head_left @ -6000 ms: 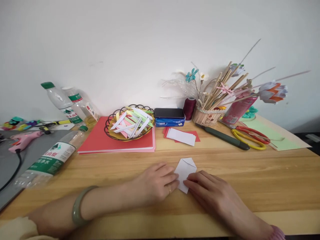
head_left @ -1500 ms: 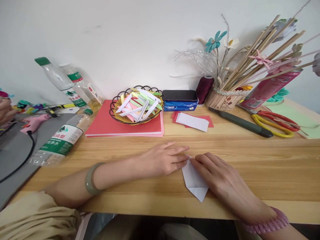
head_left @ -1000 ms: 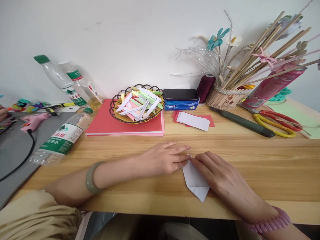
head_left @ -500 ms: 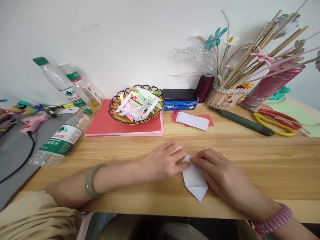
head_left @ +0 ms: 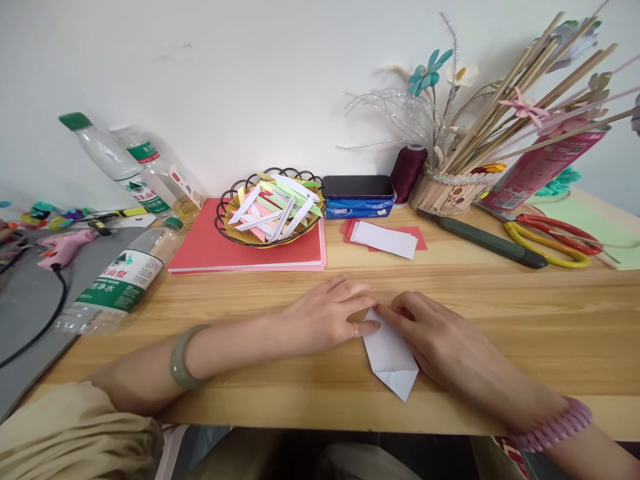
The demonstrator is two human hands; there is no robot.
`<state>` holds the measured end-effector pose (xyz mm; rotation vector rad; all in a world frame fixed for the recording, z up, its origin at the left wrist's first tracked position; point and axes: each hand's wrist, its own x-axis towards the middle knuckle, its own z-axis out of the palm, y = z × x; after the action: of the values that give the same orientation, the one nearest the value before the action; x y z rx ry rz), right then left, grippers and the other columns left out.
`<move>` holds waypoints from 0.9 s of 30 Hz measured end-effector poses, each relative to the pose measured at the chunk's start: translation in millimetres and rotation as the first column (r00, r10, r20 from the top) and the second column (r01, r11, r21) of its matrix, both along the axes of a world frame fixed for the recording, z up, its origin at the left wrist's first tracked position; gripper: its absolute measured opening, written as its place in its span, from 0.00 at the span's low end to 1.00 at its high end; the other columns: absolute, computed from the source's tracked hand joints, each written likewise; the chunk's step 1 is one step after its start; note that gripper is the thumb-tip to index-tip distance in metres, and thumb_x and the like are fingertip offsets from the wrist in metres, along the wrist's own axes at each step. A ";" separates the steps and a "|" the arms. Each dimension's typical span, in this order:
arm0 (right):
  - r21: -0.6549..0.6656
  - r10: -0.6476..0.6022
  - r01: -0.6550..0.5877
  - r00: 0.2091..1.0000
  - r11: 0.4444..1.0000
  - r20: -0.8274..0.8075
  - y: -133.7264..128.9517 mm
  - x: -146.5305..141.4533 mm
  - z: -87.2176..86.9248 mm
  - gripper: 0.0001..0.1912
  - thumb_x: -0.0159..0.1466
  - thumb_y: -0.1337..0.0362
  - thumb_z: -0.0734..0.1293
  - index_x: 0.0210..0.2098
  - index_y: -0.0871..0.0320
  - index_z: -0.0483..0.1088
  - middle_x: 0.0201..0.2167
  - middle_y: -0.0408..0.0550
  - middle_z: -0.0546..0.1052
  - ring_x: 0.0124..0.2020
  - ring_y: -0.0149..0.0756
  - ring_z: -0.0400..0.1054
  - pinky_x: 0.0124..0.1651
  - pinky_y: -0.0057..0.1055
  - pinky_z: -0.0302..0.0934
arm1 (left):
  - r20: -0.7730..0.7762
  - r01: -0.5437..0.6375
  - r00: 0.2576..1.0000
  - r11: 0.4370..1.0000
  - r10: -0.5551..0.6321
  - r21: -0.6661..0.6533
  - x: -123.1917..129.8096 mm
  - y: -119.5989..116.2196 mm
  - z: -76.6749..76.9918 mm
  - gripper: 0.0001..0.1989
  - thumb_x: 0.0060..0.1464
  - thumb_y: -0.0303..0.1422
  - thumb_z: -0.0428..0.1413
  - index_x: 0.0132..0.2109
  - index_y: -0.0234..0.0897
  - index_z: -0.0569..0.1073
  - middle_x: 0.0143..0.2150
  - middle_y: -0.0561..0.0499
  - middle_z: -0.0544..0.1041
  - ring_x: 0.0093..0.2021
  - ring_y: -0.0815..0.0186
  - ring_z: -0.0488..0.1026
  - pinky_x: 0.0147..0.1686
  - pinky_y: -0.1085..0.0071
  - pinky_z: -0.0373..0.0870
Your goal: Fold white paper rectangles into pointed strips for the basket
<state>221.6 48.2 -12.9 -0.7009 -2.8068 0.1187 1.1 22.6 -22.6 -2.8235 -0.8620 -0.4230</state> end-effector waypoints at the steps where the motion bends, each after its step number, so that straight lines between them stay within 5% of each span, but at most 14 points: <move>1: 0.006 0.004 -0.004 1.000 1.000 0.001 -0.9 0.5 0.2 0.12 0.63 0.74 0.55 0.40 0.61 0.68 0.29 0.48 0.66 0.30 0.37 0.63 0.31 0.31 0.60 | -0.027 0.008 1.000 1.000 -0.008 -0.014 -0.8 -0.1 0.8 0.14 0.64 0.32 0.45 0.49 0.39 0.73 0.53 0.46 0.71 0.59 0.54 0.60 0.54 0.55 0.62; 15: 0.263 0.063 -0.106 0.984 0.959 0.166 -5.9 12.8 -1.1 0.15 0.60 0.76 0.56 0.45 0.67 0.66 0.35 0.55 0.69 0.34 0.43 0.63 0.36 0.41 0.65 | -0.127 0.035 0.992 0.995 -0.023 0.091 2.4 -2.8 -2.0 0.12 0.61 0.30 0.51 0.50 0.32 0.71 0.53 0.40 0.72 0.60 0.51 0.61 0.54 0.58 0.63; 27: 0.038 0.117 -0.118 0.992 0.992 0.042 -2.2 36.8 -7.6 0.21 0.67 0.68 0.53 0.59 0.57 0.58 0.46 0.54 0.70 0.47 0.41 0.63 0.44 0.41 0.65 | -0.131 0.023 0.991 0.993 -0.009 0.113 3.2 -5.4 -2.4 0.12 0.61 0.27 0.50 0.50 0.33 0.70 0.55 0.39 0.70 0.60 0.54 0.61 0.52 0.59 0.64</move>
<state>258.4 46.0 -20.5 -0.5345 -2.8788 0.0691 4.4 17.2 -25.0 -2.7200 -0.7643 -0.2760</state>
